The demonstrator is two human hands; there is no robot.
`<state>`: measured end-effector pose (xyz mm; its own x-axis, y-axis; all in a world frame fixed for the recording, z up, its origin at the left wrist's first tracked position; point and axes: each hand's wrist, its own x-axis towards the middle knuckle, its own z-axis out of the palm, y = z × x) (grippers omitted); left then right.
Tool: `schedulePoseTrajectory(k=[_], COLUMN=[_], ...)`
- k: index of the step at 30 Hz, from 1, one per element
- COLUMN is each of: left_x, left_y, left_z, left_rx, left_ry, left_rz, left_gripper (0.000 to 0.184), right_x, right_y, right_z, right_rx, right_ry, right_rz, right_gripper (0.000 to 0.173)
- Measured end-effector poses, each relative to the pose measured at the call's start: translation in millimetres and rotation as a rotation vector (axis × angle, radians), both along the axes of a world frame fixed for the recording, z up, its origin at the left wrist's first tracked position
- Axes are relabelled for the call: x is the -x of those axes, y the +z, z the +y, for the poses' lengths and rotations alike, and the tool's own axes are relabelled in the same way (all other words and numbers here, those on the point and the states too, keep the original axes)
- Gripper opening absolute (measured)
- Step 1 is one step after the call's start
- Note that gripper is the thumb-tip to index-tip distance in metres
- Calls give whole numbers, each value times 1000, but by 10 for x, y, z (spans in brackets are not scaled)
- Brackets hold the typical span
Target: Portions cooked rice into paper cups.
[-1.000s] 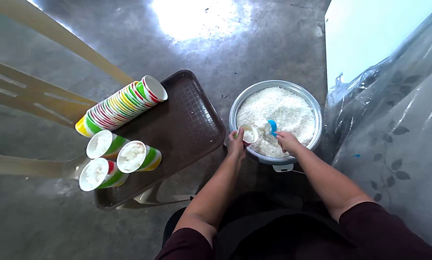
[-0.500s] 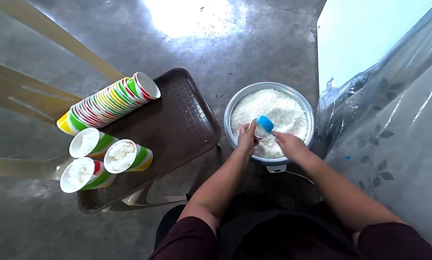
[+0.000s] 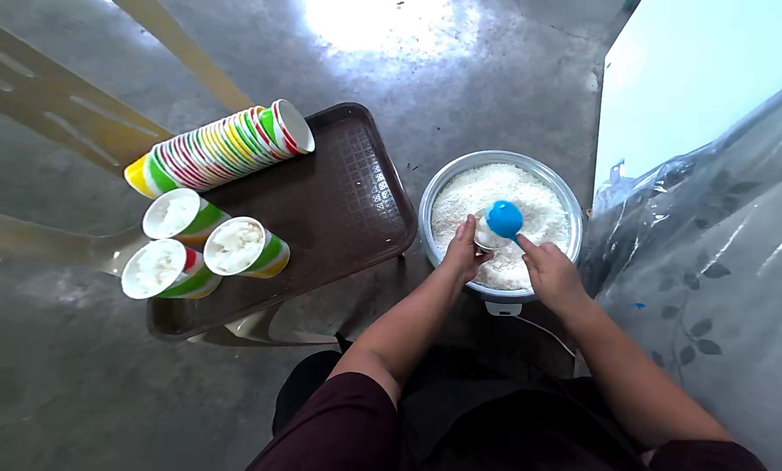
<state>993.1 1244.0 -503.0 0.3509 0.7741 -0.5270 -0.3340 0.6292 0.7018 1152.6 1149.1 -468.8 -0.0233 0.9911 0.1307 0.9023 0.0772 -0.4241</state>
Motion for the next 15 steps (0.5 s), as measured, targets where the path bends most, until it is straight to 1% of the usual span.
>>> schedulePoseTrajectory(k=[1, 3, 6, 8, 9, 12, 13, 15], left_x=[-3, 11, 24, 39, 26, 1, 44, 205], left_y=[-1, -6, 35, 57, 91, 330, 444, 725], left_z=[0, -21, 2, -24, -18, -81, -103, -81], left_rx=[0, 12, 29, 52, 62, 52, 30, -40], left_ry=[5, -5, -14, -21, -28, -54, -71, -139], left_rz=[-1, -1, 10, -2, 3, 52, 52, 26], left_gripper=[62, 62, 63, 66, 67, 68, 68, 70], right_x=[-8, -1, -12, -20, -53, -192, -204, -155], right_y=[0, 20, 66, 109, 119, 150, 166, 234], right_z=[3, -15, -5, -13, -23, -124, -123, -96], right_rx=[-10, 46, -47, 77, 67, -168, -208, -211], right_ry=[9, 7, 2, -20, -41, -204, -279, -388], right_rz=[-17, -53, -67, -42, 16, 302, 405, 547], right_gripper=[40, 40, 40, 41, 41, 41, 42, 47])
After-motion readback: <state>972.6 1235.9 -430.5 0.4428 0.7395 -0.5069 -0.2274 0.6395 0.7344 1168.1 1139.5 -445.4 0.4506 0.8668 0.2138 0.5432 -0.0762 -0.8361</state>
